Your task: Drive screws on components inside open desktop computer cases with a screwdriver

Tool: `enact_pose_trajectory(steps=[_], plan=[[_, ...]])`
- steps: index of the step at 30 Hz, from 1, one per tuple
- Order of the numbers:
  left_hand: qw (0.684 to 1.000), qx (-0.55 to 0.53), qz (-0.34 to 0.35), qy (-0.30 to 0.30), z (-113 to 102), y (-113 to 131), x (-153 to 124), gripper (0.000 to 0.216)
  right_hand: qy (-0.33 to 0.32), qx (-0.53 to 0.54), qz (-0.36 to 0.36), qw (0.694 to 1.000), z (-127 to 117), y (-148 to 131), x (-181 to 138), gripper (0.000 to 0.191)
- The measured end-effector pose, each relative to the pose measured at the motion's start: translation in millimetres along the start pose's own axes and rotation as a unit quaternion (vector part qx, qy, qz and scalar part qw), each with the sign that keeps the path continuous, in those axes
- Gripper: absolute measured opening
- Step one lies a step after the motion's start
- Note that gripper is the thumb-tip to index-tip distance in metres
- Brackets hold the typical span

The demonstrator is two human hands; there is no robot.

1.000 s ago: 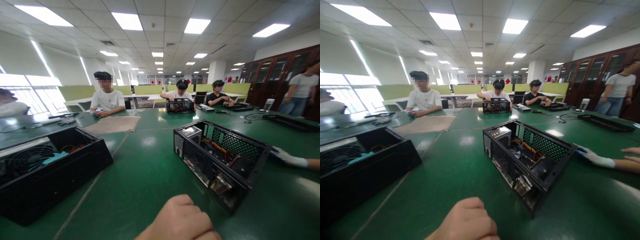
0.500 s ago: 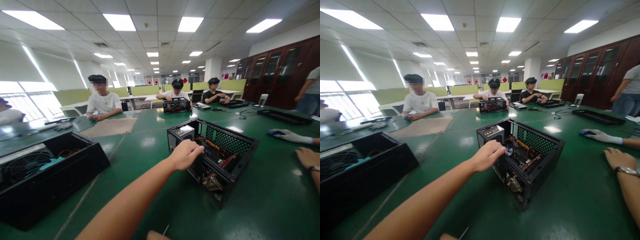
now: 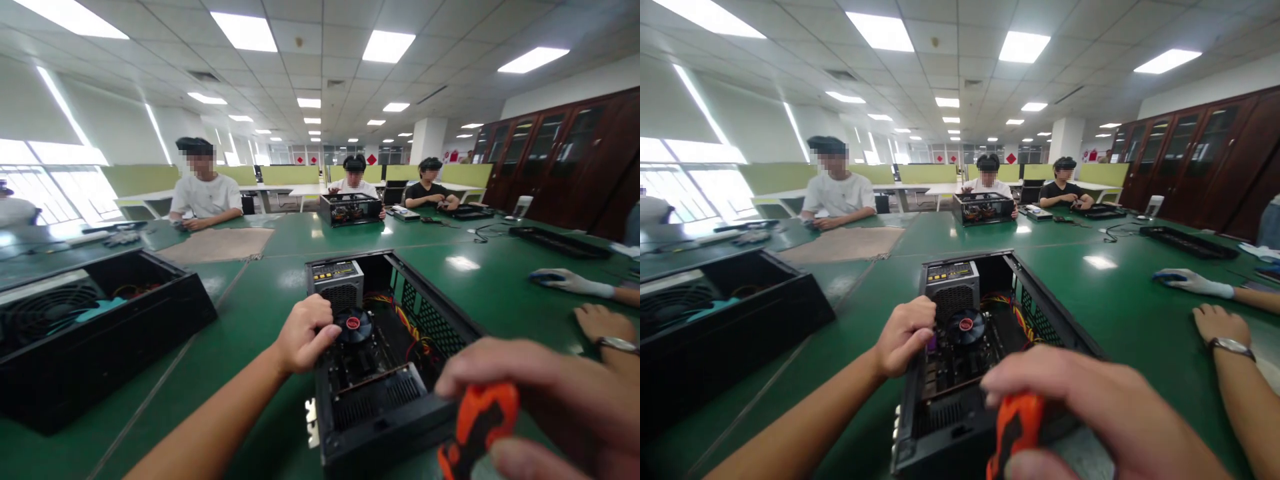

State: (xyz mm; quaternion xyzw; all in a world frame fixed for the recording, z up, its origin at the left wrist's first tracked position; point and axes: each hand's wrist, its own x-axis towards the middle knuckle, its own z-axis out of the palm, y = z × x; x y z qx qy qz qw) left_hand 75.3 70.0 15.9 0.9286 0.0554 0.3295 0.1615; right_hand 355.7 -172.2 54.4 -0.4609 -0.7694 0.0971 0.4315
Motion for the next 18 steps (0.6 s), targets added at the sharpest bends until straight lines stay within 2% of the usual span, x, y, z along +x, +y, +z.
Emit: enact_pose_trajectory(steps=[1, 2, 4, 7, 11, 14, 18], plan=[[1.0, -0.012, 0.0, 0.005, -8.4, 3.0, -9.9, 0.062, 0.059, -0.002, 0.058, 0.997, 10.5, -18.2, 5.3, 0.04], [1.0, -0.024, -0.001, 0.011, -16.8, 6.5, -20.0, 0.062, 0.089, 0.012, 0.072, 0.993, 17.9, -32.2, 12.9, 0.038], [0.998, -0.048, -0.006, 0.028, -32.1, 14.5, -39.8, 0.063, 0.101, 0.037, 0.087, 0.99, 26.1, -45.1, 35.1, 0.036], [0.995, -0.076, -0.024, 0.063, -47.7, 27.0, -64.2, 0.065, 0.016, 0.05, 0.049, 0.997, 38.8, -34.7, 77.7, 0.033], [0.989, -0.092, -0.052, 0.098, -52.1, 36.7, -80.4, 0.067, -0.052, 0.026, 0.005, 0.998, 77.4, -9.3, 118.2, 0.029], [0.988, -0.102, -0.059, 0.1, -50.1, 36.4, -83.4, 0.068, -0.085, 0.019, -0.014, 0.996, 105.0, 0.8, 124.3, 0.029], [0.988, -0.116, -0.06, 0.085, -49.5, 33.1, -84.5, 0.066, -0.108, 0.017, -0.006, 0.994, 120.2, 7.7, 116.8, 0.028]])
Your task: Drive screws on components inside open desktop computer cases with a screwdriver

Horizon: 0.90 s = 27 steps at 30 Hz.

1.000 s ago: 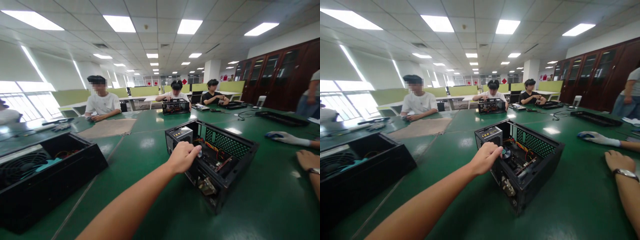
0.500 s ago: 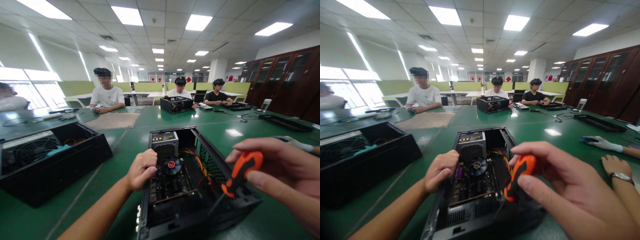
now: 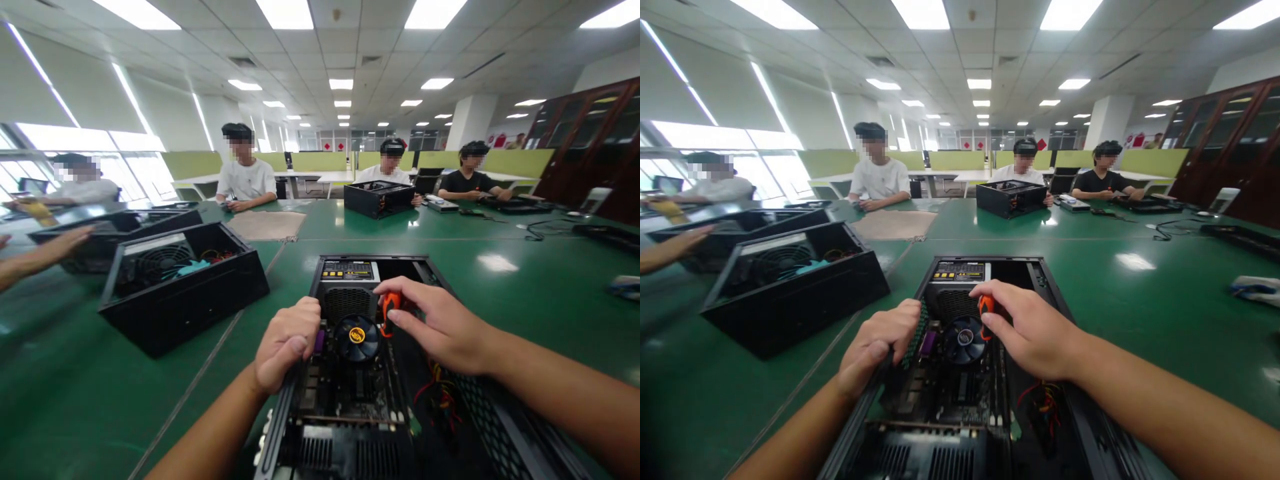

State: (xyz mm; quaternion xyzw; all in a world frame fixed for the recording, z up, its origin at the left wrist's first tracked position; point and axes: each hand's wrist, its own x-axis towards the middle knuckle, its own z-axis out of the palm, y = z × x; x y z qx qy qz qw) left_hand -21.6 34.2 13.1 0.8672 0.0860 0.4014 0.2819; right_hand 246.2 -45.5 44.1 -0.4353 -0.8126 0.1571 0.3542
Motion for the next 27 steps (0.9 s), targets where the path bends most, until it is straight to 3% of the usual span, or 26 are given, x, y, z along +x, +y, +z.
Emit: enact_pose_trajectory(steps=[11, 22, 27], plan=[[0.999, -0.02, 0.002, -0.026, -3.2, -0.2, 1.8, 0.06, 0.003, -0.019, 0.023, 1.0, 2.9, 4.0, -1.4, 0.029], [0.996, -0.036, 0.074, -0.035, -4.6, -8.3, 3.3, 0.053, 0.008, -0.023, 0.017, 1.0, 0.8, 5.4, -5.0, 0.03], [0.996, -0.041, 0.073, -0.039, -3.4, -7.5, 3.7, 0.052, 0.008, -0.03, 0.016, 0.999, 1.3, 5.3, -4.7, 0.029]])
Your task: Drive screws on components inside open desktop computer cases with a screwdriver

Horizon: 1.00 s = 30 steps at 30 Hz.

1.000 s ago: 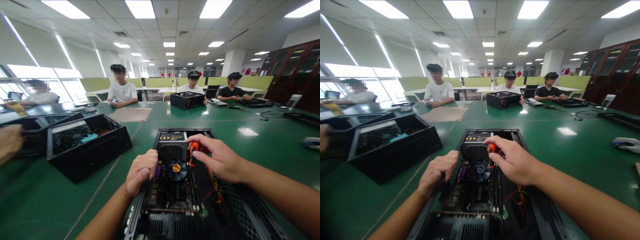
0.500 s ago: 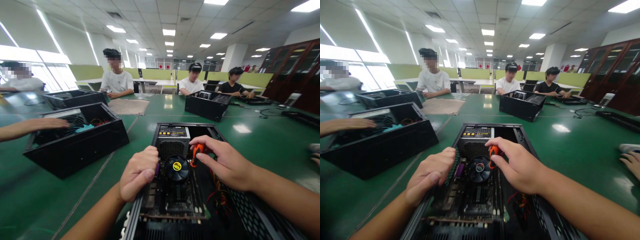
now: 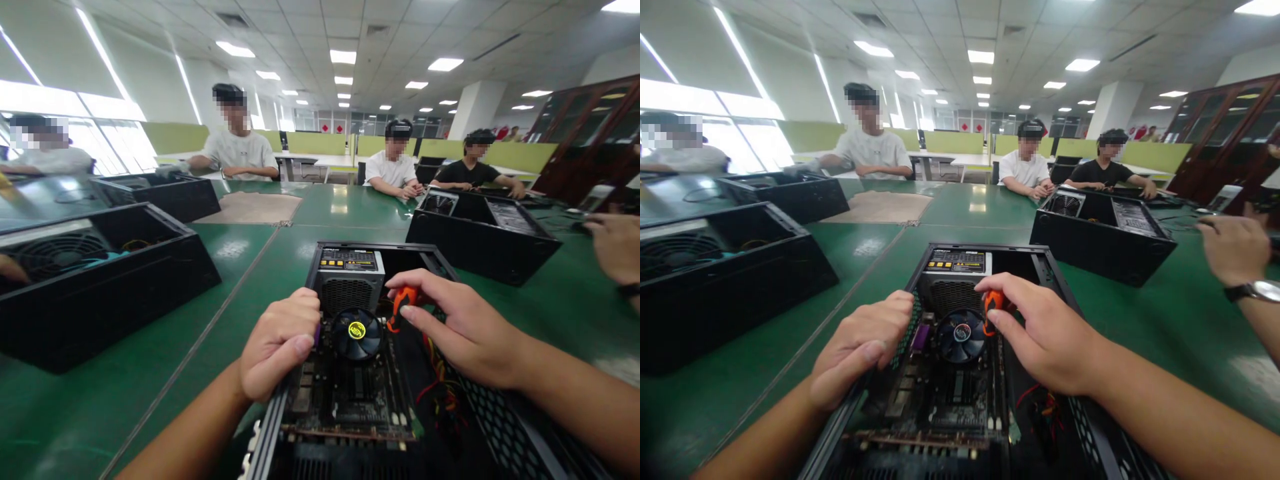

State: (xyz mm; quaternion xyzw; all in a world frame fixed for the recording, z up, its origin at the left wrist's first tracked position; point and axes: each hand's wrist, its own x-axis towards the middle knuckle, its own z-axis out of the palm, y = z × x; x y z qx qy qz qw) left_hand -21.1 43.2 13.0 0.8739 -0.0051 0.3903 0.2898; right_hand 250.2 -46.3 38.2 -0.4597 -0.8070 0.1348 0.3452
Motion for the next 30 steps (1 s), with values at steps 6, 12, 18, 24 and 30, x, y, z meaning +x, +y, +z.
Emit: enact_pose_trajectory(steps=[6, 12, 18, 24, 30], plan=[[1.0, 0.008, -0.02, 0.002, 0.6, 3.7, 1.8, 0.053, 0.002, 0.003, 0.009, 1.0, -0.2, -1.3, -1.2, 0.032], [1.0, 0.017, -0.021, 0.0, 0.1, 6.4, 3.3, 0.054, 0.002, 0.003, 0.012, 1.0, -0.1, -1.9, -1.2, 0.032], [0.999, 0.02, -0.026, 0.001, 0.3, 6.1, 2.6, 0.054, 0.0, -0.003, 0.012, 1.0, 0.8, -1.6, -0.5, 0.031], [0.999, 0.026, -0.032, 0.003, 0.0, 5.3, 2.0, 0.055, 0.033, -0.036, -0.018, 0.999, 1.7, -2.3, 4.4, 0.019], [1.0, 0.026, 0.003, 0.003, -0.6, 0.5, 0.4, 0.053, -0.068, -0.033, -0.055, 0.996, -4.4, -13.3, 5.2, 0.04]])
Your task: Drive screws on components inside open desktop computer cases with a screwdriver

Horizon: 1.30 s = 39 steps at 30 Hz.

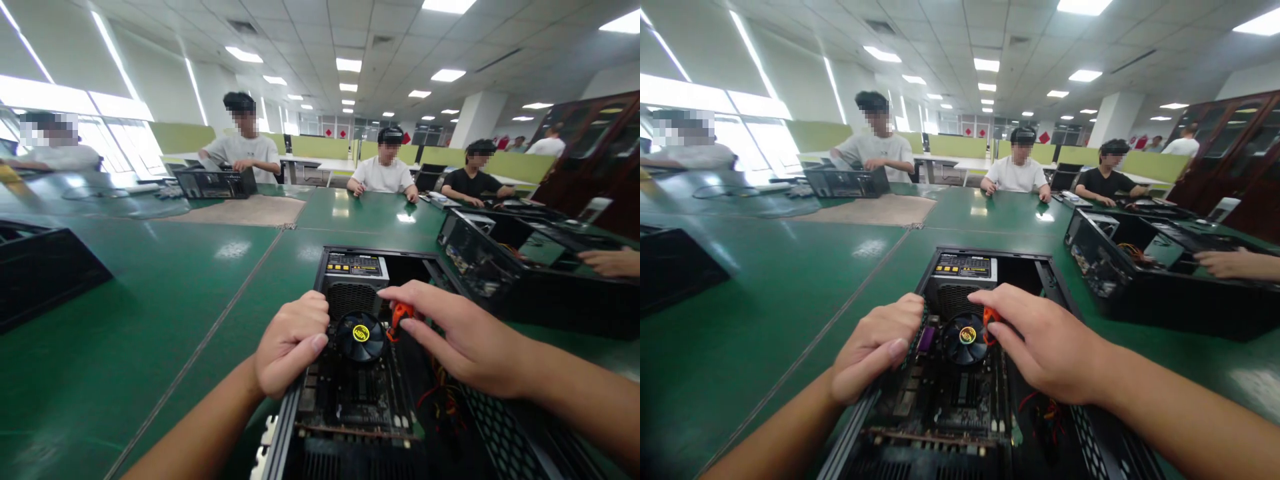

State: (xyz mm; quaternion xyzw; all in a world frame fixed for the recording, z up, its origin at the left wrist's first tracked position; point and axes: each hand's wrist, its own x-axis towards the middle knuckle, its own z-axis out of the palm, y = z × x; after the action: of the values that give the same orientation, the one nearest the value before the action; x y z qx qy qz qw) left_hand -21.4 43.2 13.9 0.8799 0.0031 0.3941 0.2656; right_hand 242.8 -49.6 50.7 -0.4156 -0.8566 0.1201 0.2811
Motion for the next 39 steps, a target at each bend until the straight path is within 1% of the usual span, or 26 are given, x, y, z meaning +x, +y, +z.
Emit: enact_pose_trajectory(steps=[2, 6, 7, 10, 13, 17, 28, 39], plan=[[1.0, 0.005, 0.002, 0.002, 0.2, -1.0, -0.8, 0.053, -0.015, -0.011, 0.01, 1.0, -3.2, -6.3, 3.5, 0.043], [1.0, 0.013, 0.003, 0.005, 0.9, -0.8, -1.9, 0.053, 0.048, 0.001, 0.034, 0.998, -4.8, -20.1, 22.8, 0.034], [1.0, 0.014, 0.003, 0.005, 1.1, -0.5, -2.1, 0.053, 0.054, 0.008, 0.034, 0.998, -3.3, -23.0, 29.1, 0.032], [1.0, 0.016, 0.003, 0.01, 2.0, -0.5, -2.6, 0.053, 0.023, 0.032, 0.014, 0.999, 5.3, -28.3, 45.1, 0.028], [1.0, 0.018, 0.009, 0.014, 2.7, -1.8, -3.5, 0.052, 0.0, 0.044, -0.006, 0.999, 15.2, -27.8, 52.4, 0.028], [0.999, 0.023, 0.016, 0.016, 2.9, -3.6, -4.3, 0.053, 0.002, 0.044, -0.009, 0.999, 22.1, -23.2, 54.1, 0.029], [0.999, 0.027, 0.015, 0.016, 3.2, -3.0, -4.6, 0.052, -0.004, 0.054, -0.01, 0.998, 28.2, -17.7, 53.8, 0.029], [0.999, 0.026, 0.013, 0.015, 2.9, -3.0, -4.7, 0.052, 0.004, 0.019, -0.017, 1.0, 29.9, -15.5, 53.4, 0.031]])
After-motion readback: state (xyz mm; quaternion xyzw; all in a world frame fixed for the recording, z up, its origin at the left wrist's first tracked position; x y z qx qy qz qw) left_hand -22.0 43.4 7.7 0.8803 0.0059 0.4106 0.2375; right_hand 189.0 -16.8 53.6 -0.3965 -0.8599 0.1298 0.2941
